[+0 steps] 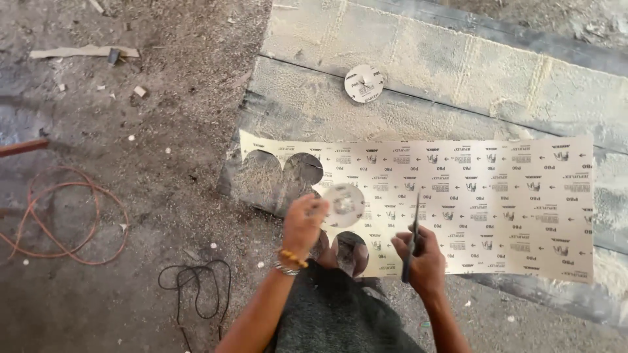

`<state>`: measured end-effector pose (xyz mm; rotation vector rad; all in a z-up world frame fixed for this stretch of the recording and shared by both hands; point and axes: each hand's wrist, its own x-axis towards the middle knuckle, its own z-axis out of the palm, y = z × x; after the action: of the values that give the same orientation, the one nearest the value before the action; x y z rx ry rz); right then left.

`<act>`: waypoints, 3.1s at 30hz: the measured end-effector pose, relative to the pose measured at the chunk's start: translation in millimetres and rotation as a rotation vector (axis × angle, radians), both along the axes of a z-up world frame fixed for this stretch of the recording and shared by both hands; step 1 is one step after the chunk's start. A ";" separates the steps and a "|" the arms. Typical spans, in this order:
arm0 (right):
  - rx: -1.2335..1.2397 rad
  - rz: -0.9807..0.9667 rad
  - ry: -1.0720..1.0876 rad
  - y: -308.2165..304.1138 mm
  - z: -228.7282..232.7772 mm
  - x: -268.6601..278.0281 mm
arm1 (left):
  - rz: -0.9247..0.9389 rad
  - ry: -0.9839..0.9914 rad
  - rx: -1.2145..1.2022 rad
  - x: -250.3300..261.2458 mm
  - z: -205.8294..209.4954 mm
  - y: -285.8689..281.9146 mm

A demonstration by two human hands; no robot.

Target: Cut circular shapes out of a sheet of sandpaper using scissors.

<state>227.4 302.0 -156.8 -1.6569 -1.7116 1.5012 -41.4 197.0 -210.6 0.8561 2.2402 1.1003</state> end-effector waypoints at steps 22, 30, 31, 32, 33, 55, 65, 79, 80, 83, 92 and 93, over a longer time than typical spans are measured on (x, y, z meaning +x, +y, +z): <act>0.141 0.278 -0.288 9.5 -22.0 -84.4 | 0.418 -0.471 0.119 75.3 -26.7 -36.7; 0.382 0.401 -0.278 -8.3 -22.7 -99.3 | 0.488 -0.255 0.098 83.1 -19.9 -30.0; 0.384 0.401 -0.279 -8.0 -24.4 -100.1 | 0.487 -0.256 0.100 81.2 -22.0 -29.8; 0.404 0.410 -0.273 -8.5 -24.9 -98.0 | 0.483 -0.238 0.092 82.6 -23.3 -30.5; 0.423 0.419 -0.266 -9.0 -25.4 -95.6 | 0.479 -0.220 0.085 84.2 -24.5 -31.2; 0.438 0.484 -0.287 2.0 -21.2 -102.0 | 0.381 -0.045 0.139 82.0 -28.0 -35.8; 0.477 0.545 -0.297 3.2 -30.1 -98.9 | 0.355 0.071 0.125 80.8 -30.0 -35.1; 0.497 0.512 -0.272 2.1 -25.0 -100.9 | 0.346 0.113 0.130 83.1 -30.6 -34.9; 0.500 0.520 -0.270 2.6 -25.6 -100.5 | 0.378 0.067 0.138 84.0 -30.9 -33.7; 0.493 0.528 -0.280 4.1 -26.9 -101.2 | 0.418 0.040 0.144 88.1 -43.6 -35.3; 0.451 0.520 -0.295 3.9 -25.5 -101.4 | 0.448 -0.006 0.074 88.9 -33.7 -29.3; 0.493 0.525 -0.251 4.0 -26.9 -100.9 | 0.467 -0.096 0.025 87.6 -28.5 -26.7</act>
<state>126.6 306.0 -183.7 -1.2272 -2.5457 0.9393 46.2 170.3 -239.1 0.2789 2.4110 1.3400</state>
